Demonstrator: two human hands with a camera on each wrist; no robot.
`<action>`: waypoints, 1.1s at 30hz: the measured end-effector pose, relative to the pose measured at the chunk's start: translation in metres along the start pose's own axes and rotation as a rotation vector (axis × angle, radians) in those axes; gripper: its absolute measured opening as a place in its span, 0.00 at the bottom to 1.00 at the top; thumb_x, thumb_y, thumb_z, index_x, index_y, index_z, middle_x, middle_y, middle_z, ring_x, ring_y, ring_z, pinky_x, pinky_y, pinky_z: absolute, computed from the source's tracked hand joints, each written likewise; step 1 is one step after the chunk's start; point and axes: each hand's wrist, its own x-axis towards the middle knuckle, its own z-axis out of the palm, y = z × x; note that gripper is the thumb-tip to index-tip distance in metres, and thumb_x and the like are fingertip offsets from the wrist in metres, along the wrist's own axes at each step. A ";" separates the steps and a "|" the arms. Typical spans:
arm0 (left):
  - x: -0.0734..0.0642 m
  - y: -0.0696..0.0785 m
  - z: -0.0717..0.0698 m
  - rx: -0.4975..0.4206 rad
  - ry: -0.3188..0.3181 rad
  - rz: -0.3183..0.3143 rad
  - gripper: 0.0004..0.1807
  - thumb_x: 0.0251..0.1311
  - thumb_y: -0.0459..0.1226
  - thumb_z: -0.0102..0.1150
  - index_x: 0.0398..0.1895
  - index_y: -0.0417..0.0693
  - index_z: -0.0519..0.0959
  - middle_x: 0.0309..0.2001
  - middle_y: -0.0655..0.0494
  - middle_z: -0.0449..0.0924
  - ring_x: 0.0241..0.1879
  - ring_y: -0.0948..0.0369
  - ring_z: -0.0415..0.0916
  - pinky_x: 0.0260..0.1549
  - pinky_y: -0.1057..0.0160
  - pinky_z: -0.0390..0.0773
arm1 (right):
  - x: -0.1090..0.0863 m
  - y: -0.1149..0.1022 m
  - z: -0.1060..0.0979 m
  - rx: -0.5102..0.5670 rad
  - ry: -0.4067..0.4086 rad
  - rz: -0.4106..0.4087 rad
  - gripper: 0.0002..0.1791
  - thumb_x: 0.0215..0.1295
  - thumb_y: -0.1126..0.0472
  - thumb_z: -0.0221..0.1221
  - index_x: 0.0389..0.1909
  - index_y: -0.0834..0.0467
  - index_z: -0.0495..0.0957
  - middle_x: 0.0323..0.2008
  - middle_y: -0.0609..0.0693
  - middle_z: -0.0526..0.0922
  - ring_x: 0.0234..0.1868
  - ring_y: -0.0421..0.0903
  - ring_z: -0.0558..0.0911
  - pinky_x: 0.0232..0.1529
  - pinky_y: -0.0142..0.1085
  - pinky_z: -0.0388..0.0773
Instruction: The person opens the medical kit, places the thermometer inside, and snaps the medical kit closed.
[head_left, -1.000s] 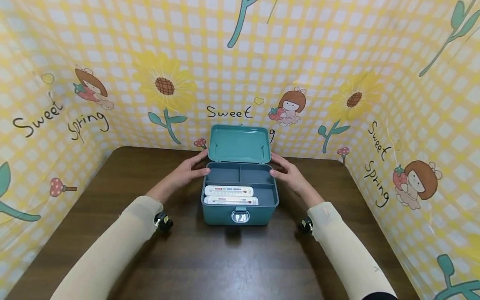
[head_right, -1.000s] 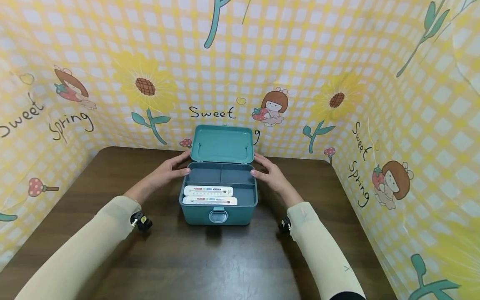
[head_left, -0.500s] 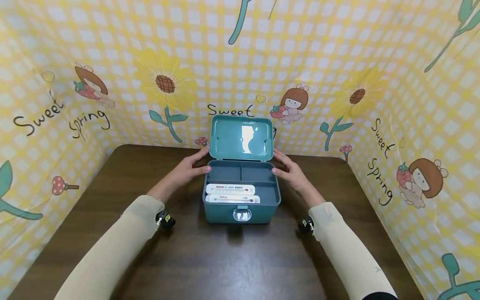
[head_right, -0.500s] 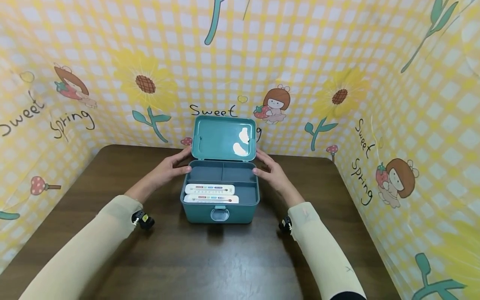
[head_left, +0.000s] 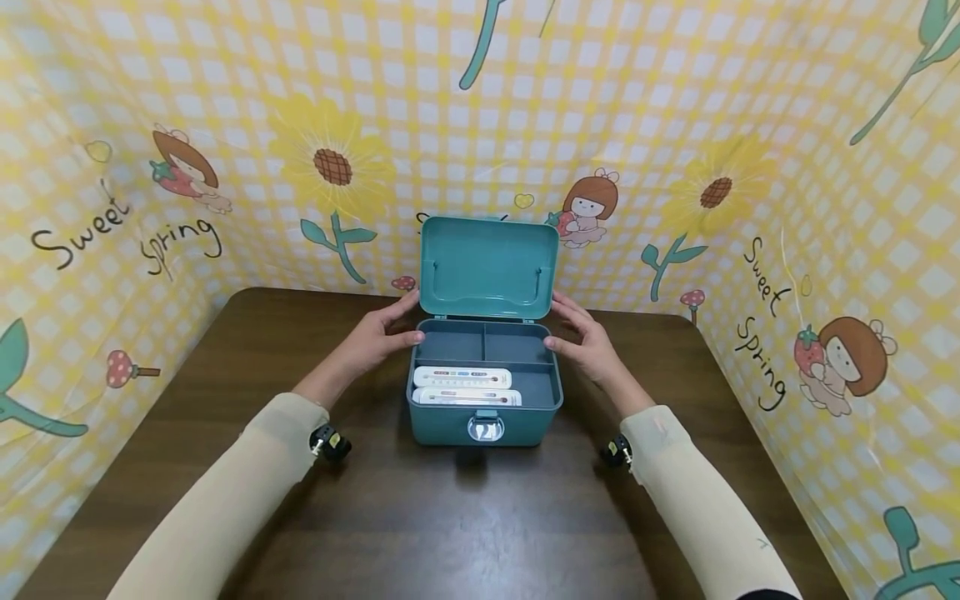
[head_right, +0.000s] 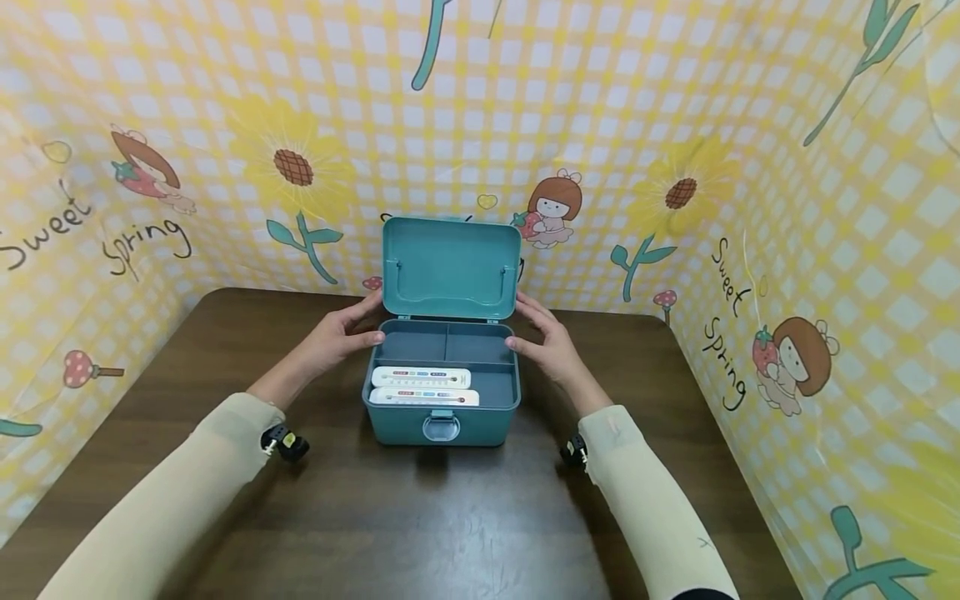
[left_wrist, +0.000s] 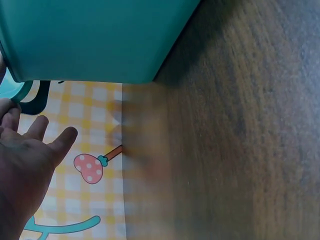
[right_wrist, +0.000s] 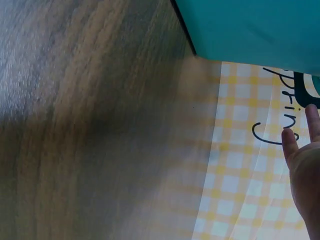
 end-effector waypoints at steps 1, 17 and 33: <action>0.000 0.001 0.000 0.006 0.002 0.001 0.42 0.68 0.42 0.66 0.81 0.65 0.56 0.83 0.56 0.47 0.81 0.51 0.47 0.75 0.37 0.57 | 0.000 -0.001 0.000 0.000 0.007 -0.005 0.35 0.63 0.72 0.67 0.71 0.70 0.68 0.78 0.62 0.61 0.76 0.62 0.61 0.71 0.68 0.61; -0.009 0.030 0.006 0.165 0.067 -0.123 0.42 0.66 0.43 0.69 0.80 0.57 0.59 0.81 0.56 0.55 0.80 0.49 0.51 0.76 0.40 0.57 | -0.007 -0.015 0.001 -0.057 0.059 -0.007 0.37 0.58 0.72 0.71 0.70 0.69 0.70 0.74 0.63 0.65 0.74 0.61 0.63 0.71 0.65 0.61; -0.019 0.027 0.001 0.160 0.064 -0.048 0.41 0.63 0.43 0.71 0.78 0.65 0.63 0.80 0.55 0.56 0.80 0.49 0.53 0.74 0.37 0.60 | -0.017 -0.023 -0.002 -0.154 0.010 -0.045 0.40 0.58 0.69 0.73 0.71 0.68 0.68 0.75 0.64 0.64 0.77 0.61 0.60 0.75 0.64 0.58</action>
